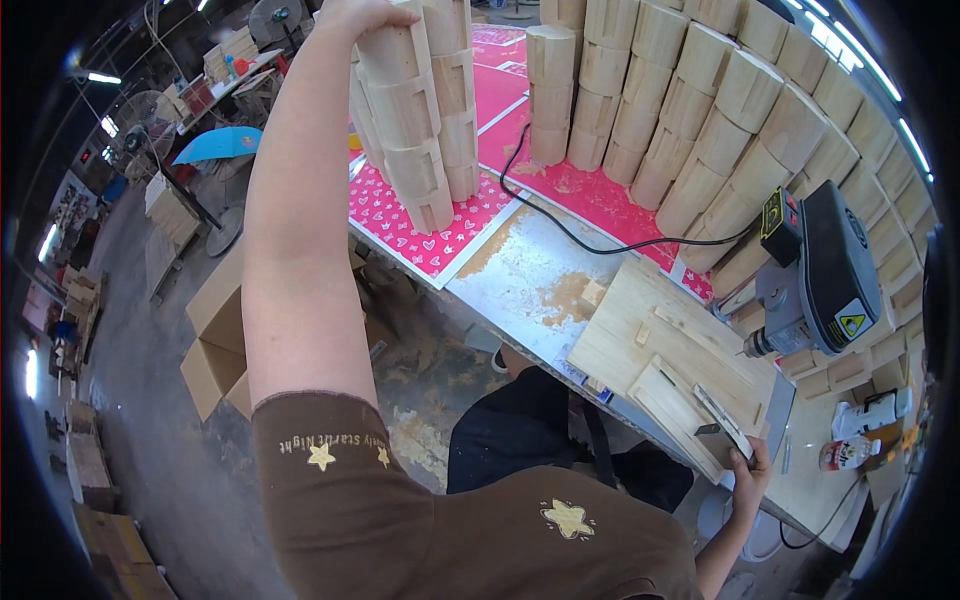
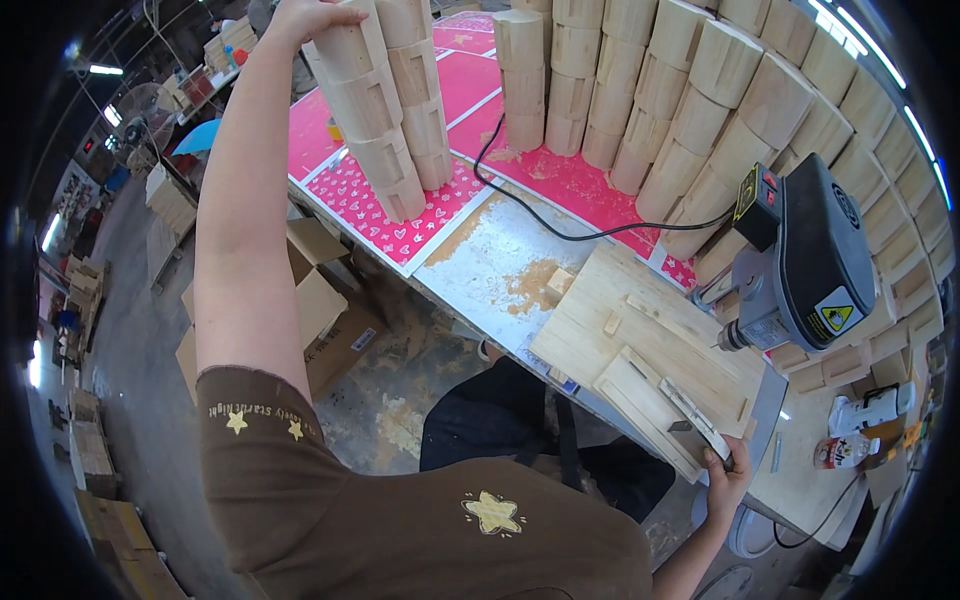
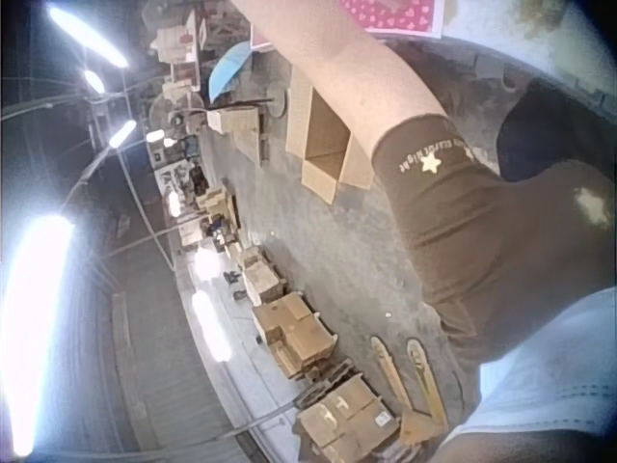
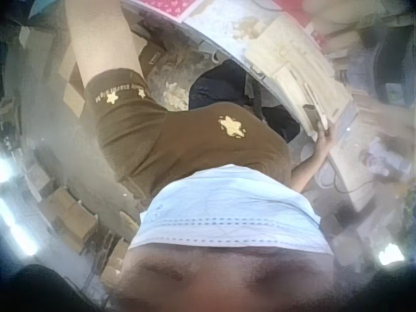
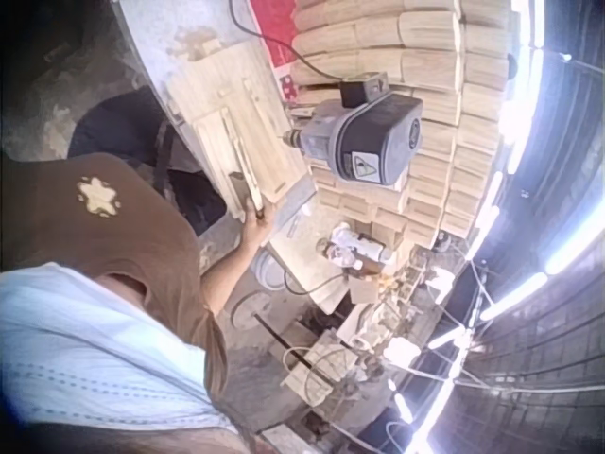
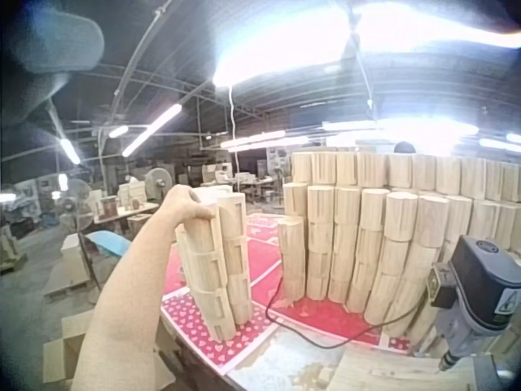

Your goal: Using a drill press to drill holes into cylindrical wood blocks.

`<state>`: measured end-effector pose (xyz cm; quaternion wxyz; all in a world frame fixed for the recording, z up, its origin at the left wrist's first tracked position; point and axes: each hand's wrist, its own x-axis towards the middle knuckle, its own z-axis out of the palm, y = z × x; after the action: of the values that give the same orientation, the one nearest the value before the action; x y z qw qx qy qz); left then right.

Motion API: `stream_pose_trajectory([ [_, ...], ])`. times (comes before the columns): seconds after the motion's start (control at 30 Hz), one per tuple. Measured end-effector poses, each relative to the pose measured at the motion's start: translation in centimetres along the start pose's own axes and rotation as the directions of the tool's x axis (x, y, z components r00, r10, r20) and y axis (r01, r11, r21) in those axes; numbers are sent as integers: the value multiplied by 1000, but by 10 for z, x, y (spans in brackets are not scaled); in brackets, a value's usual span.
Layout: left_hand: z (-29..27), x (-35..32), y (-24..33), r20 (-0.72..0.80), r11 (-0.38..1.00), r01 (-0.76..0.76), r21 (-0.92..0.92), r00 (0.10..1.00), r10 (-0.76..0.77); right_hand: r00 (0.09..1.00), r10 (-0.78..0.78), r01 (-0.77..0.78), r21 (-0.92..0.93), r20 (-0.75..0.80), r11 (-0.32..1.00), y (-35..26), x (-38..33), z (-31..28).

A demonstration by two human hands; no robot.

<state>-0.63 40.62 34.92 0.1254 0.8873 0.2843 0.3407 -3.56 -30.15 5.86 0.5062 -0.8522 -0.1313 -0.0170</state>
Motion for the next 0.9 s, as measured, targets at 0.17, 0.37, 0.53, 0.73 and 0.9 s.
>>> stream_pose_trajectory([
  [0.17, 28, -53, -8, -470, 992, -126, -31, 877, 97, 999, 24, -25, 17, 22, 1000, 5, 2, 2],
  [0.37, 163, -146, -89, -188, 877, 105, -469, 958, -215, 999, 14, -15, 48, 30, 999, 12, 1, -4],
  [0.53, 227, -192, -102, -162, 790, 232, -568, 909, -383, 997, 51, -52, 20, 50, 998, 7, 0, -5],
  [0.73, 230, -198, -90, -169, 755, 289, -589, 869, -464, 999, 46, -46, -2, 11, 999, 4, -1, -4],
  [0.9, 229, -192, -102, -178, 753, 239, -613, 887, -426, 998, 56, -56, 14, 36, 998, -2, 0, -2],
])
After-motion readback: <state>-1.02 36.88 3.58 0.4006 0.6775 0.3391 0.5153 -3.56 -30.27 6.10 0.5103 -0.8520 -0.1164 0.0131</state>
